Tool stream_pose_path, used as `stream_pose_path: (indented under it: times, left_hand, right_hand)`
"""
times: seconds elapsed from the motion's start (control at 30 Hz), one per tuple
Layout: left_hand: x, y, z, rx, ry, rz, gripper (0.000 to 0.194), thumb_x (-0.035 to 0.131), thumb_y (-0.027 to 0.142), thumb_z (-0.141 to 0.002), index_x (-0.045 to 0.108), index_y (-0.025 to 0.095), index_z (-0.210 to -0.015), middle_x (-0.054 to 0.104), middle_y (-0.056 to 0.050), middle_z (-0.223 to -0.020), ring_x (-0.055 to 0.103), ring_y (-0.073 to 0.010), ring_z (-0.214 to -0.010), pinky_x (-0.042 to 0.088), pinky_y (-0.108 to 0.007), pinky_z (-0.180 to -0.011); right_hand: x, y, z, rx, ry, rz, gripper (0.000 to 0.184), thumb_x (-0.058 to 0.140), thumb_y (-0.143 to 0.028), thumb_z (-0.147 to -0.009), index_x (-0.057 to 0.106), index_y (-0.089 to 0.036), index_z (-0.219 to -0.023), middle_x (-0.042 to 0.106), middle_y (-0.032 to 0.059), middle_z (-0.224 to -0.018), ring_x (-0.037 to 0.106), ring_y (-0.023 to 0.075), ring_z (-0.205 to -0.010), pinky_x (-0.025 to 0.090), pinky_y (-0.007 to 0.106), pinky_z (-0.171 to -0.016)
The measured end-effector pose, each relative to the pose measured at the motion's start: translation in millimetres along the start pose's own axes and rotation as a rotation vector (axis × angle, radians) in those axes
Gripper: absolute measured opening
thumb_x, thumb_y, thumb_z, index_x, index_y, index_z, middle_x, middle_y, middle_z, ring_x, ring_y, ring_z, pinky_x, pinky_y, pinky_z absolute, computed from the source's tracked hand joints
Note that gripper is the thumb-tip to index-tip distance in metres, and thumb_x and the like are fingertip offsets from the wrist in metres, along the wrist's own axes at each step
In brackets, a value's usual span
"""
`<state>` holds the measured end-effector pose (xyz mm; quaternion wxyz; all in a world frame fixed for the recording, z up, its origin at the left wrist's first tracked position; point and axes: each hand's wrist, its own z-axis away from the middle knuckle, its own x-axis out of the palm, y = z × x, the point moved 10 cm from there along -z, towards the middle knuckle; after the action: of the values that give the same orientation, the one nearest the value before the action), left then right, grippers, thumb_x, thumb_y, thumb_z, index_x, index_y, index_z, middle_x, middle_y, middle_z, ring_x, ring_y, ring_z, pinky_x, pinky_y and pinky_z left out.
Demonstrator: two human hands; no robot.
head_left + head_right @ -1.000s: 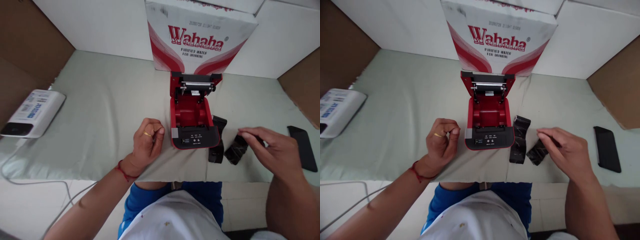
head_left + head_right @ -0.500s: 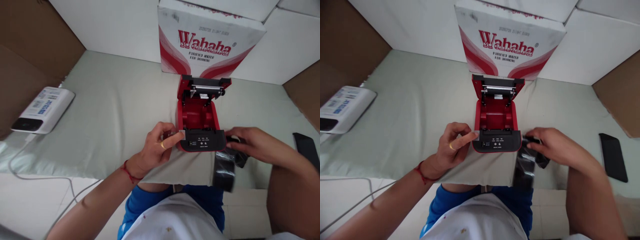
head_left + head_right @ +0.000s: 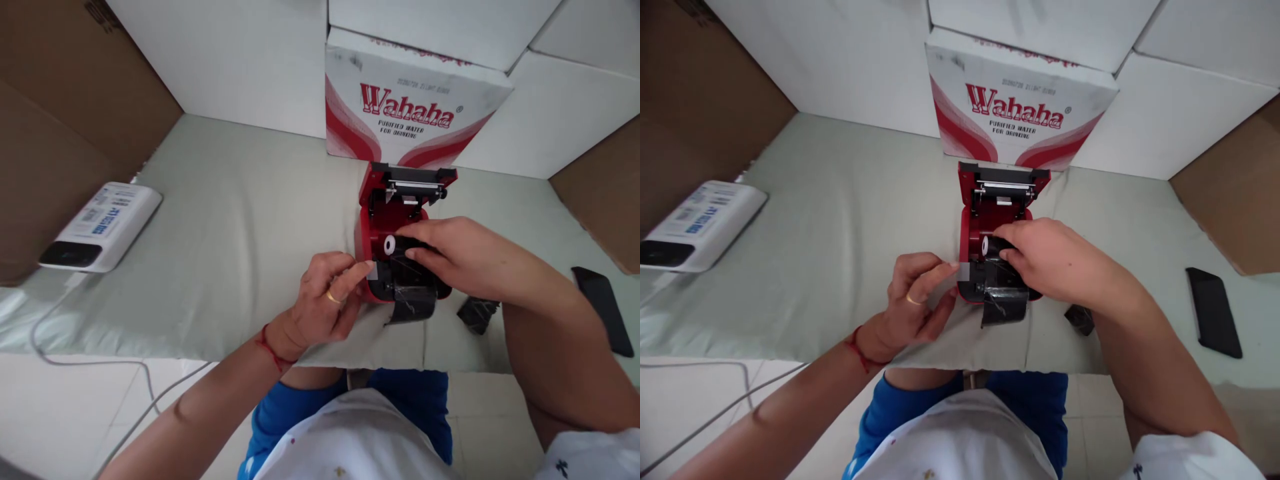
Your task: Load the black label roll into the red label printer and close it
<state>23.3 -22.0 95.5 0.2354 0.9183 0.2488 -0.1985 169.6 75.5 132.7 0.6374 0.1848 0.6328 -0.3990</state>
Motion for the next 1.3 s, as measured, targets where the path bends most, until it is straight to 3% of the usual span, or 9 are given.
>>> stream_pose_path:
  times: [0.23,0.37,0.53,0.67,0.73,0.83,1.03,1.13,1.3]
  left_hand:
    - [8.6,24,-2,0.135,-0.103,0.012,0.055,0.064,0.020,-0.095,0.060,0.012,-0.149,0.064,-0.009,-0.109,0.057,-0.0260,-0.114,0.051,-0.044,-0.104]
    - [14.2,32,1,0.193,-0.119,-0.047,0.037,0.063,0.020,-0.102,0.072,0.022,-0.138,0.065,-0.007,-0.107,0.054,-0.0235,-0.111,0.048,-0.041,-0.106]
    - [8.0,30,0,0.168,-0.029,-0.050,0.032,0.061,0.018,-0.105,0.078,0.031,-0.128,0.063,-0.006,-0.102,0.050,-0.0217,-0.107,0.051,-0.038,-0.101]
    - [5.0,32,-5,0.178,0.005,-0.074,0.028,0.070,0.018,-0.101,0.081,0.034,-0.121,0.060,-0.004,-0.098,0.049,-0.0206,-0.104,0.051,-0.035,-0.098]
    - [3.9,33,-8,0.183,0.019,-0.093,0.025,0.073,0.020,-0.101,0.082,0.035,-0.118,0.059,-0.003,-0.098,0.050,-0.0196,-0.103,0.050,-0.033,-0.098]
    - [2.7,35,-11,0.185,0.037,-0.101,0.026,0.075,0.018,-0.099,0.081,0.035,-0.117,0.059,-0.003,-0.099,0.050,-0.0189,-0.102,0.051,-0.033,-0.097]
    - [2.2,38,-14,0.218,0.005,-0.126,0.034,0.065,0.015,-0.102,0.075,0.032,-0.130,0.071,-0.004,-0.110,0.061,-0.0204,-0.120,0.052,-0.038,-0.107]
    - [0.9,27,-20,0.156,-0.034,-0.036,0.051,0.058,0.017,-0.104,0.058,0.029,-0.154,0.079,-0.007,-0.129,0.068,-0.0222,-0.134,0.051,-0.043,-0.116]
    - [6.4,-11,-25,-0.064,-0.106,0.095,0.071,0.035,0.004,-0.108,0.026,0.026,-0.174,0.080,-0.010,-0.139,0.071,-0.0173,-0.138,0.041,-0.048,-0.129]
  right_hand:
    - [28,6,-29,0.069,-0.279,0.161,0.022,0.058,-0.023,-0.101,0.077,-0.021,-0.110,0.082,0.0094,-0.099,0.073,0.0216,-0.084,0.047,0.029,-0.072]
    - [39,9,-36,-0.009,-0.259,0.166,0.015,0.063,-0.025,-0.099,0.077,-0.021,-0.096,0.079,0.0090,-0.086,0.070,0.0206,-0.073,0.047,0.031,-0.068]
    - [-5,-18,-14,-0.134,0.083,-0.019,0.021,0.060,-0.030,-0.103,0.081,-0.029,-0.099,0.083,0.0028,-0.094,0.076,0.0223,-0.080,0.058,0.035,-0.074]
    - [-72,-13,21,-0.018,0.650,-0.048,0.029,0.054,-0.037,-0.111,0.080,-0.030,-0.121,0.084,0.0022,-0.114,0.079,0.0253,-0.106,0.061,0.044,-0.099]
    - [-81,-4,28,0.020,0.801,0.051,0.034,0.053,-0.039,-0.112,0.076,-0.027,-0.134,0.081,0.0070,-0.129,0.073,0.0308,-0.126,0.054,0.054,-0.115]
    - [-66,10,20,-0.015,0.767,0.073,0.040,0.051,-0.041,-0.112,0.072,-0.023,-0.141,0.077,0.0119,-0.140,0.066,0.0359,-0.138,0.051,0.062,-0.119]
    - [-36,9,53,-0.085,0.772,-0.108,0.035,0.047,-0.034,-0.113,0.079,-0.029,-0.126,0.083,0.0079,-0.122,0.077,0.0295,-0.118,0.059,0.054,-0.108]
    - [-14,4,70,-0.154,0.736,-0.161,0.035,0.048,-0.033,-0.113,0.077,-0.028,-0.132,0.084,0.0089,-0.120,0.079,0.0282,-0.109,0.060,0.053,-0.102]
    - [15,14,81,-0.199,0.770,-0.271,0.058,0.041,-0.039,-0.115,0.040,-0.028,-0.172,0.081,0.0111,-0.132,0.075,0.0280,-0.123,0.053,0.057,-0.116]
